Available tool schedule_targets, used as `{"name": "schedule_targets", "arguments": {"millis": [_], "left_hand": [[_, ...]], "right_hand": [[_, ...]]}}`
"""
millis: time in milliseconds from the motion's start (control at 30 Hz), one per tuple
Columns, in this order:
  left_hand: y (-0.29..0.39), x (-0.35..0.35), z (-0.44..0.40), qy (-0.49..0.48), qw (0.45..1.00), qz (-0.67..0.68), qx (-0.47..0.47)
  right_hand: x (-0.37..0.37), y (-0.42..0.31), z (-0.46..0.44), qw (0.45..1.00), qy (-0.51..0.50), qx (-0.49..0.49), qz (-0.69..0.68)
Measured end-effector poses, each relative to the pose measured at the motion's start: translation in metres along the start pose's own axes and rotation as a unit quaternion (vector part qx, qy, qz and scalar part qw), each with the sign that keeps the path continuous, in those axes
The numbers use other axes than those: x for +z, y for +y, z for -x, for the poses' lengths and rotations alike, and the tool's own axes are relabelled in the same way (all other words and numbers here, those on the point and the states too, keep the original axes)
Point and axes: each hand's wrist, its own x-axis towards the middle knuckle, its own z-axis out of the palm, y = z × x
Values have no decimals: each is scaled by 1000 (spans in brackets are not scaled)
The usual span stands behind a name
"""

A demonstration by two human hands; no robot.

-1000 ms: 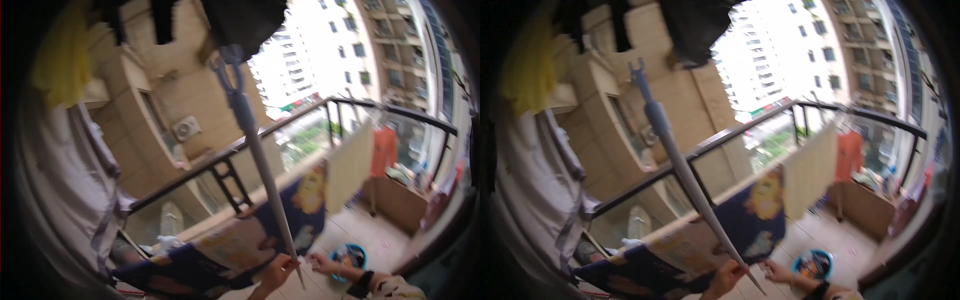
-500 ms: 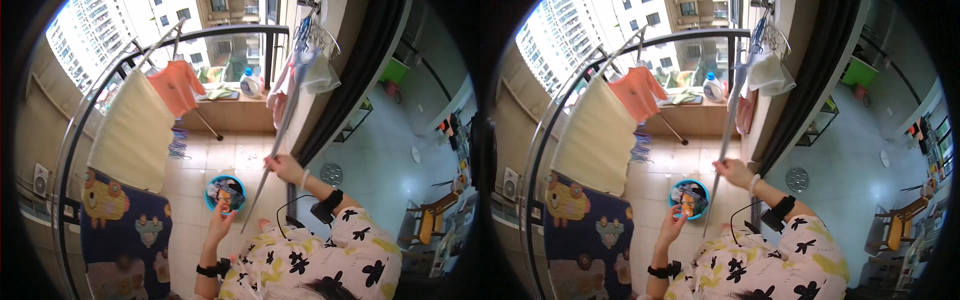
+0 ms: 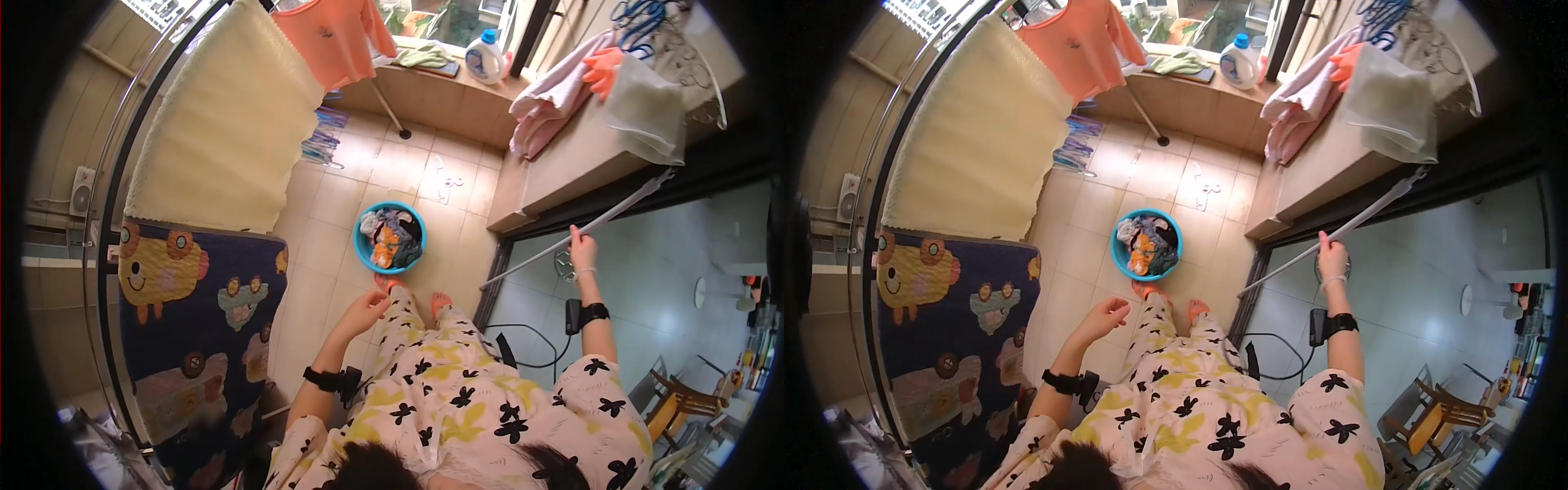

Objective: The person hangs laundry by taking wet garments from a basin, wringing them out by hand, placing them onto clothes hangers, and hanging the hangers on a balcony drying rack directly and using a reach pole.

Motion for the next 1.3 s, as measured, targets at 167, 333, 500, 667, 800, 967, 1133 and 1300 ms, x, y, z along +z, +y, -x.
{"name": "schedule_targets", "arguments": {"millis": [167,333,500,667,800,967,1133,1300], "left_hand": [[-5,-36,-43,-56,998,8,-40],[-29,-77,-102,-36,996,24,-73],[-127,-114,-174,10,992,-26,-126],[-186,-128,-227,19,962,-66,-265],[-223,-121,-281,58,958,4,-281],[-305,-98,-412,69,976,-68,-194],[-383,-106,-569,191,946,-161,-205],[-370,-108,-639,335,810,176,-449]], "right_hand": [[16,-10,-18,1000,10,19,-10],[42,-18,-31,969,62,159,-180],[67,-40,21,884,-145,403,-187],[191,-60,37,786,-427,434,-106],[365,-25,14,816,-445,366,-51],[581,-23,-17,830,-440,332,-86],[706,-33,7,811,-475,304,-159],[735,-13,24,700,-517,437,-226]]}}
